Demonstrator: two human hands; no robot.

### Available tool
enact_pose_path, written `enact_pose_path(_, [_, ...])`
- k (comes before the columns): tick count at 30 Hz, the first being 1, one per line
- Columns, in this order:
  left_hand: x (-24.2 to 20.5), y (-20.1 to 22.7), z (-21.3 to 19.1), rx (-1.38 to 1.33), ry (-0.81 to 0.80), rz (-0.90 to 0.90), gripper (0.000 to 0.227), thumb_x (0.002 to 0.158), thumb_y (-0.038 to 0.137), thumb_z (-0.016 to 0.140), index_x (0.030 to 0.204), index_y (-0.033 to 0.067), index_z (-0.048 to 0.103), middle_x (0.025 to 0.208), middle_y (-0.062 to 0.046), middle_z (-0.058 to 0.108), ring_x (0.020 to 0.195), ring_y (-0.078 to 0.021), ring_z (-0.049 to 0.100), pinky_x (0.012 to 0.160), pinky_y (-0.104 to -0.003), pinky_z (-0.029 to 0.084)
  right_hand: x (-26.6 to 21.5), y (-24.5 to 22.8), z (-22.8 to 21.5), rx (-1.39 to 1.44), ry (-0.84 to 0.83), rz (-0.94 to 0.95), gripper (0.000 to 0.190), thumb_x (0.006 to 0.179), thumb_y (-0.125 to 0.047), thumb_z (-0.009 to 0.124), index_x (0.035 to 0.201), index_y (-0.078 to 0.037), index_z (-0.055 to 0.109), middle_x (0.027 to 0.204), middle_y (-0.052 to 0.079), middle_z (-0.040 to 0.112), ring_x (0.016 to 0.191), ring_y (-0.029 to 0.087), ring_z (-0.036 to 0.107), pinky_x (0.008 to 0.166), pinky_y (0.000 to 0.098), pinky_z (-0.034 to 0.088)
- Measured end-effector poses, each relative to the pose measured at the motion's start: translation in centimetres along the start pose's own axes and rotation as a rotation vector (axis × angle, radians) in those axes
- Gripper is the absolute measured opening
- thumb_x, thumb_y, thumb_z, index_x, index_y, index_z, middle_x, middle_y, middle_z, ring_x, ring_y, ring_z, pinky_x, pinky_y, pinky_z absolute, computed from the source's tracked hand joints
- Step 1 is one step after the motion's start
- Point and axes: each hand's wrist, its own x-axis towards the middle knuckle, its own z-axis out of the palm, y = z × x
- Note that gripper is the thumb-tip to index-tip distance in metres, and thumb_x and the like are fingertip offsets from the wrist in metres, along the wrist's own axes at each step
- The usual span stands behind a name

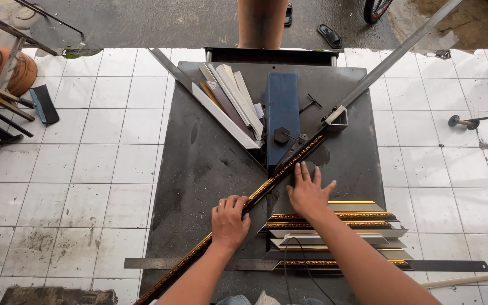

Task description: Organizing and stacking mitered picture frame pieces on a workbench.

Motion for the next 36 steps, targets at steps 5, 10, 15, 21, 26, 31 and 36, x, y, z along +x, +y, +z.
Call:
enact_pose_path(5, [0.2,0.4,-0.5,-0.026,0.021,0.017,0.035,0.075,0.023,0.062,0.107,0.0233,0.048,0.099,0.001,0.046,0.096,-0.0191,0.048,0.080,-0.036,0.043,2.3,1.6,0.9,-0.007,0.054,0.020,0.063,0.088,-0.041,0.033,0.141,-0.014,0.011,0.147,0.007,0.011,0.132,0.038,0.009,0.088,0.0748,0.012])
enact_pose_path(10, [0.5,0.4,-0.3,-0.028,0.035,0.025,0.036,0.073,0.025,0.063,0.106,0.0246,0.048,0.098,0.002,0.046,0.096,-0.0191,0.049,0.079,-0.036,0.044,2.5,1.7,-0.2,-0.034,0.069,0.027,0.063,0.089,-0.043,0.032,0.141,-0.014,0.012,0.147,0.007,0.013,0.132,0.038,0.011,0.088,0.0749,0.014])
enact_pose_path(15, [0.5,0.2,-0.4,-0.033,0.074,0.047,0.033,0.073,0.026,0.064,0.103,0.0246,0.050,0.096,0.002,0.047,0.092,-0.0182,0.051,0.073,-0.033,0.046,2.6,1.7,-0.3,-0.008,0.066,0.032,0.064,0.089,-0.048,0.029,0.141,-0.015,0.010,0.146,0.008,0.011,0.131,0.039,0.012,0.087,0.0743,0.018])
enact_pose_path(21, [0.4,-0.9,1.4,-0.074,0.094,0.053,0.028,0.073,0.030,0.065,0.099,0.0260,0.055,0.089,0.005,0.050,0.081,-0.0149,0.053,0.064,-0.028,0.048,2.4,0.9,0.0,0.044,0.086,0.024,0.064,0.089,-0.047,0.030,0.140,-0.014,0.011,0.145,0.013,0.010,0.131,0.039,0.013,0.088,0.0735,0.021])
enact_pose_path(26, [0.3,-1.0,0.5,-0.070,0.105,0.068,0.028,0.073,0.030,0.065,0.099,0.0259,0.056,0.087,0.005,0.050,0.077,-0.0145,0.053,0.060,-0.027,0.049,2.4,0.9,0.1,0.027,0.101,0.016,0.063,0.090,-0.046,0.030,0.140,-0.012,0.013,0.144,0.014,0.012,0.130,0.039,0.014,0.088,0.0726,0.023])
enact_pose_path(31, [0.3,-1.1,0.7,-0.054,0.119,0.122,0.030,0.073,0.029,0.064,0.101,0.0268,0.054,0.090,0.005,0.049,0.077,-0.0155,0.054,0.060,-0.027,0.049,2.6,1.2,-0.1,0.002,0.118,0.010,0.061,0.091,-0.047,0.028,0.139,-0.012,0.016,0.143,0.015,0.015,0.130,0.039,0.016,0.087,0.0732,0.023])
enact_pose_path(36, [0.1,-1.2,-0.7,-0.023,0.100,0.150,0.012,0.080,0.031,0.058,0.092,0.0279,0.060,0.088,0.008,0.055,0.070,-0.0119,0.055,0.056,-0.023,0.048,3.2,0.9,1.0,0.084,0.176,0.028,0.062,0.089,-0.048,0.034,0.137,-0.011,0.023,0.143,0.014,0.015,0.129,0.039,0.018,0.087,0.0728,0.023])
